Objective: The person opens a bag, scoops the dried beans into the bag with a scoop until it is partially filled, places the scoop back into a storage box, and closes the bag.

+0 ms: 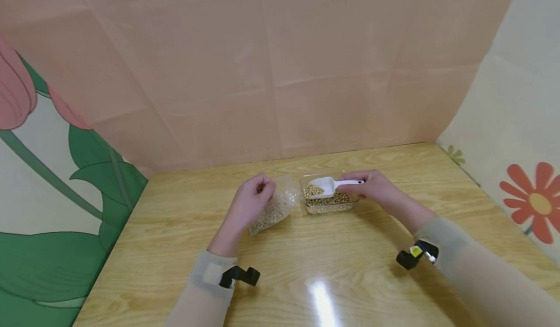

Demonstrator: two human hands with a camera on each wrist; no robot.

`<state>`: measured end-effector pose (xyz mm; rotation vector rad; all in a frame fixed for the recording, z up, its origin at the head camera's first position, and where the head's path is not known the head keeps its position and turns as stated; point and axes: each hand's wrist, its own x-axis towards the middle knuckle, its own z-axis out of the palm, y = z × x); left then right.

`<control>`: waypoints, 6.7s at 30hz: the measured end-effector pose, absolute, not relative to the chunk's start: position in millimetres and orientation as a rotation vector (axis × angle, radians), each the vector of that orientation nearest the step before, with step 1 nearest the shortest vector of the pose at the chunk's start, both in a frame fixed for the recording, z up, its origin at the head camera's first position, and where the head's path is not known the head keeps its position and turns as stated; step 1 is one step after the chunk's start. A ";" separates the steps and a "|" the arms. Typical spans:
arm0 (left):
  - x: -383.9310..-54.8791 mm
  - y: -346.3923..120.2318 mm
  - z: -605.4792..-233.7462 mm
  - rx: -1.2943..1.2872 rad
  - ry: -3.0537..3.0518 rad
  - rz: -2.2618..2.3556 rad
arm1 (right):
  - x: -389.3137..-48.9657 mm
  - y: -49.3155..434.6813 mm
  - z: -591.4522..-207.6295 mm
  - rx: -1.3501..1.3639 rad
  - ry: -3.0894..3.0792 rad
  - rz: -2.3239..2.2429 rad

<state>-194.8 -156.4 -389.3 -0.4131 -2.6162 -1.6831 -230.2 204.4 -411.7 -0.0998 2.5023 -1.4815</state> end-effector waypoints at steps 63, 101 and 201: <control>-197.8 -156.7 -391.7 -0.387 -2.607 -1.630 | -223.0 137.3 -364.7 -0.345 2.550 -1.412; -198.0 -160.0 -390.3 -0.287 -2.527 -1.644 | -212.4 115.9 -326.4 -0.749 2.895 -1.067; -182.4 -166.9 -387.8 -0.162 -2.368 -1.843 | -234.9 200.8 -376.6 -0.458 2.758 -0.895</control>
